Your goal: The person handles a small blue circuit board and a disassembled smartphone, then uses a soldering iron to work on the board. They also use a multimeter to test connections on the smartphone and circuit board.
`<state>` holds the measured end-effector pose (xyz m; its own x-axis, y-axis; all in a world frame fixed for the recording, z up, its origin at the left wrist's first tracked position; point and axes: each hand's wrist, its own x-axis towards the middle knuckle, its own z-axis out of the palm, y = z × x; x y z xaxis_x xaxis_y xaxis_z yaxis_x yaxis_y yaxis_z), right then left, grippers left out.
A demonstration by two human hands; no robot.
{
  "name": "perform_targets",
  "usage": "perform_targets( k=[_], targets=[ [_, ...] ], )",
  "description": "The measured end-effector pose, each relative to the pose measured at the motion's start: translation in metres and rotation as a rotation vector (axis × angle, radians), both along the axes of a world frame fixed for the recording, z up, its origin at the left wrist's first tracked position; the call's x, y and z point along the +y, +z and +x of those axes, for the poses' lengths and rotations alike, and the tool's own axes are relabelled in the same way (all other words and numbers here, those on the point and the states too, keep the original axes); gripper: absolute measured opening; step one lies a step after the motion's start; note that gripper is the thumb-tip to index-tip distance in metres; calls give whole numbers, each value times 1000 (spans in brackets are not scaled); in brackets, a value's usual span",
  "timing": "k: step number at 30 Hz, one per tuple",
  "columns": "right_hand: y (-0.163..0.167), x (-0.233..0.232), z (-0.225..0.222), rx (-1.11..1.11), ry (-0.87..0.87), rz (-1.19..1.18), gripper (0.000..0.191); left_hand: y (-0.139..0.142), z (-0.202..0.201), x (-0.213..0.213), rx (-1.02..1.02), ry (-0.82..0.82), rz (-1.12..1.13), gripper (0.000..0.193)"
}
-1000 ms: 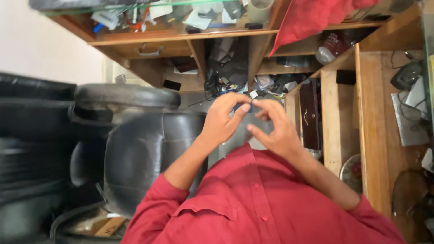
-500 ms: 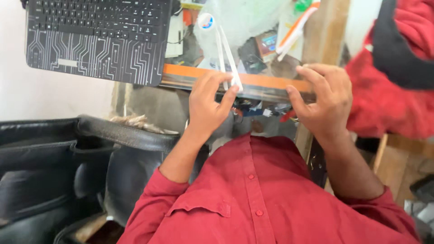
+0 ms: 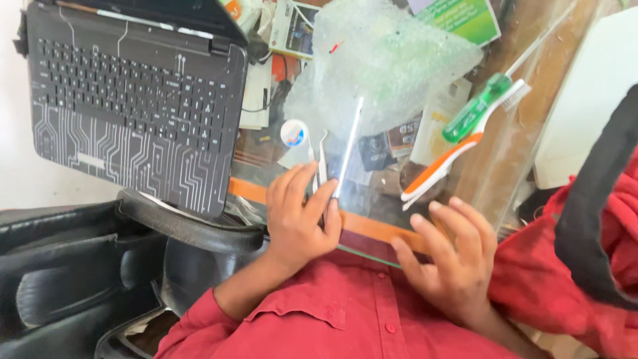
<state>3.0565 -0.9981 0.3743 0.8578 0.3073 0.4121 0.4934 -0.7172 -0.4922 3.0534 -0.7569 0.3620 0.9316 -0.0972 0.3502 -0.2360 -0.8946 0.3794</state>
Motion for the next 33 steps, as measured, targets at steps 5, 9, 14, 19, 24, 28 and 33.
perform_targets(
  k=[5, 9, 14, 19, 24, 28, 33],
  targets=[
    [-9, -2, 3, 2, 38, -13, 41, 0, 7, 1, 46, -10, 41, 32],
    [-17, -5, 4, 4, 37, 16, 41, -2, 9, 3, 63, -11, 85, 32],
    [-22, -5, -1, -57, 29, -46, 41, -7, 8, 8, 64, -50, 104, 35],
    [-13, -1, -6, -50, 41, -160, 39, -2, 8, 10, 51, -79, 60, 37],
    [3, 14, -2, -59, 39, -273, 36, -2, 3, 14, 47, -72, -38, 43],
    [11, 28, 0, -73, 74, -408, 32, -10, -4, 15, -70, -42, -117, 48],
    [51, 36, 11, 18, 213, -450, 33, -13, -8, 15, -75, -72, -89, 48]
  ],
)
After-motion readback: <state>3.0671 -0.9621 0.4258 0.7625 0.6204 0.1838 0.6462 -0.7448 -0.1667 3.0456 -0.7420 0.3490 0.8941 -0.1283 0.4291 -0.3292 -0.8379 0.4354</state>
